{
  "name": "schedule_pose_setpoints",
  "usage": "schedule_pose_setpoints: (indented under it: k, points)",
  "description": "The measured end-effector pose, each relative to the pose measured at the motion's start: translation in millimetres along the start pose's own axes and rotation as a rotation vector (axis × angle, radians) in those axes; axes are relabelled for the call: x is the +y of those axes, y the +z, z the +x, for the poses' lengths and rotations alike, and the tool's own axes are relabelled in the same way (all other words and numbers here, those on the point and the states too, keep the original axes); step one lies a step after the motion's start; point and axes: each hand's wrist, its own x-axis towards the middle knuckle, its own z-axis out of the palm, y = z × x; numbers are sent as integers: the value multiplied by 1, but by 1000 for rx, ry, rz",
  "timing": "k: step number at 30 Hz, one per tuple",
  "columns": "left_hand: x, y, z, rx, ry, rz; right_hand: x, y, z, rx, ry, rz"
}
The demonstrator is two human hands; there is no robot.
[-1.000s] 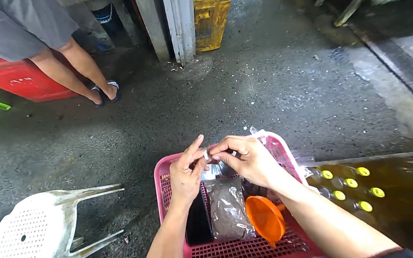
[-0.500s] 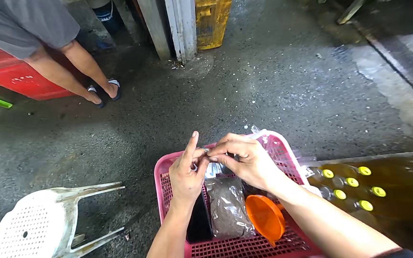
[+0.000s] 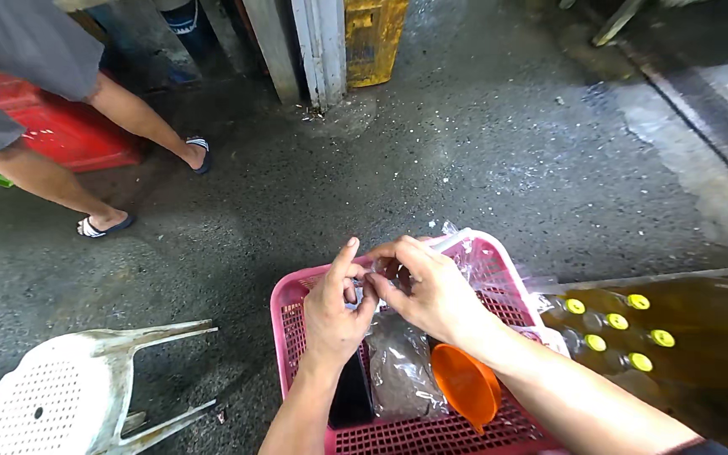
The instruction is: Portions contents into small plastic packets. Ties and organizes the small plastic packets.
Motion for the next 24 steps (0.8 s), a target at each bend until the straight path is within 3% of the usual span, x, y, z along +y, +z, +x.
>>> schedule_pose_setpoints:
  k: [7, 24]
  points:
    - [1, 3, -1, -12, -21, -10, 1, 0, 2, -27, 13, 18]
    - [0, -7, 3, -15, -143, -641, 3, 2, 5, 50, -64, 120]
